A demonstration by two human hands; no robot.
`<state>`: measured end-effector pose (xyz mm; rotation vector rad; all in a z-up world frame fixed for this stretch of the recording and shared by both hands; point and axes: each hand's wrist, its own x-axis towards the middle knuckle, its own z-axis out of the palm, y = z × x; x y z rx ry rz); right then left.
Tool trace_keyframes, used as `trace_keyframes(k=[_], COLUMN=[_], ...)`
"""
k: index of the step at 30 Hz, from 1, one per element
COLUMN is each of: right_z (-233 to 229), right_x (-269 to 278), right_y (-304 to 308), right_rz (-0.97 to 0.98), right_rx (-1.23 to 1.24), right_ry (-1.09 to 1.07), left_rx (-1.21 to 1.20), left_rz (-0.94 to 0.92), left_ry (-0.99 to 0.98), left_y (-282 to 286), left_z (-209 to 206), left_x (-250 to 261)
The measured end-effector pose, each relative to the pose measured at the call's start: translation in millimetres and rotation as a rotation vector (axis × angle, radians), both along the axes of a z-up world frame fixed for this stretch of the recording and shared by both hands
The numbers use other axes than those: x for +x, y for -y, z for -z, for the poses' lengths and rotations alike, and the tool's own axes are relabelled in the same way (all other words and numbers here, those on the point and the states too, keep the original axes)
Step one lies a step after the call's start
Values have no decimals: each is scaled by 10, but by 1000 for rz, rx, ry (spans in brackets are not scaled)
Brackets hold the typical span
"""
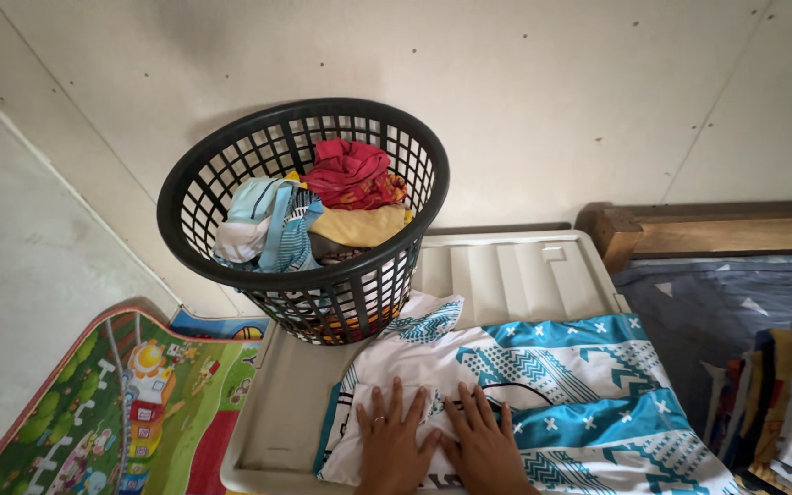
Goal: The person takes a white and teal patterned shirt from a laundry basket, lays it on a plastic bin lid, and folds it neatly. They then take a light blue shirt, fold it, and place it on top of the first folded shirt.
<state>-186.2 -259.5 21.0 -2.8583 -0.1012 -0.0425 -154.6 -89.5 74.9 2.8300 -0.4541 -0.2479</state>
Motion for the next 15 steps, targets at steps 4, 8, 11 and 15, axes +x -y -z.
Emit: trace_keyframes(k=[4,8,11,15], right_z=[92,122,105,53], right_x=[8,80,172,379], right_y=[9,168,454,1030], right_rz=[15,12,5,-16], right_rx=[5,151,175,-53], right_ry=[-52,39,181,150], left_rx=[82,-19,-209,-167], left_rz=[-29,-49,2,25], left_ry=[-52,20,272,253], left_y=[34,45,65,229], left_z=[-19,126,224,252], left_x=[-21,113,365,910])
